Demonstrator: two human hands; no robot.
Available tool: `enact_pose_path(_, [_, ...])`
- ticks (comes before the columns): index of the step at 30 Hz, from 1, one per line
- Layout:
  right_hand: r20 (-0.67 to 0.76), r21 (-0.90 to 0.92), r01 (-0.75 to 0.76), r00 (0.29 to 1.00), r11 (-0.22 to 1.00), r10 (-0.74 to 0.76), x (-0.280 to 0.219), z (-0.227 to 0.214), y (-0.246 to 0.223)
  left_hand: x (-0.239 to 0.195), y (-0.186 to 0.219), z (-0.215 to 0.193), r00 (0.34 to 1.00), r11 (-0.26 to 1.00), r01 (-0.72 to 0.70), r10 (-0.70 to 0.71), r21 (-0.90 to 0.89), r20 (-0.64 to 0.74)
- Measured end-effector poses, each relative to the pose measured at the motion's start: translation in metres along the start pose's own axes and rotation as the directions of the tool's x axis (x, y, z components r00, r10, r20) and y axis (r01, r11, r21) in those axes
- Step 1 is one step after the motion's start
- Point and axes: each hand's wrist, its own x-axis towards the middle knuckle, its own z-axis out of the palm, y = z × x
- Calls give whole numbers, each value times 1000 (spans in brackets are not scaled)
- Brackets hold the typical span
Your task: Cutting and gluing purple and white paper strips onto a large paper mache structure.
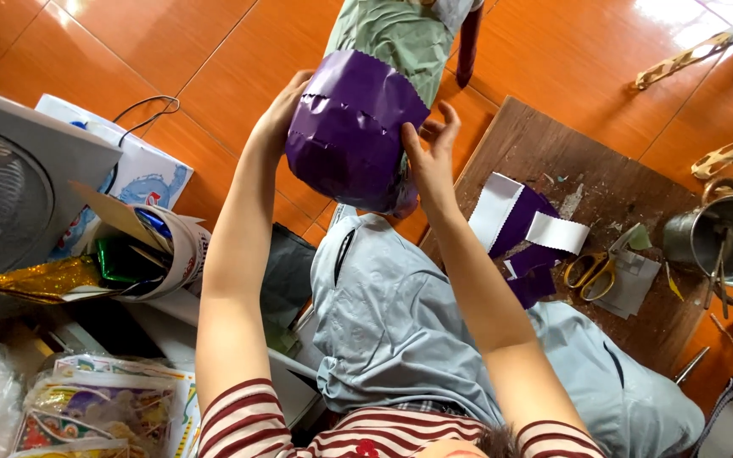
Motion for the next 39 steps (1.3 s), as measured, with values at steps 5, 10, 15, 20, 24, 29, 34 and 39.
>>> enact_pose_path(5, [246,406,-320,940,856,235,5,4,15,31,-46,-11,982,969,20,28,-248,188])
enact_pose_path(10, [274,367,-270,946,890,174,4,2,10,78,-85,-21,968,955,9,66,-297,241])
enact_pose_path(15, [274,305,-218,952,927,133,-5,0,17,14,-31,-8,872,888,-422,453,-183,187])
enact_pose_path(20, [63,103,259,962,960,-266,-20,3,18,-21,-25,-24,856,792,-399,502,-462,122])
enact_pose_path(24, [93,-3,321,943,947,-320,-28,15,13,-39,-27,-11,919,882,-257,350,-395,184])
enact_pose_path(29, [88,-25,266,961,964,-263,-32,24,20,-2,-86,-33,868,857,-362,453,-366,202])
enact_pose_path(34, [89,-61,245,967,968,-239,-30,25,18,-14,-53,-22,992,968,-3,34,-251,120])
enact_pose_path(39, [93,11,246,965,969,-246,-36,12,28,-16,-55,-30,984,969,-13,56,-245,167])
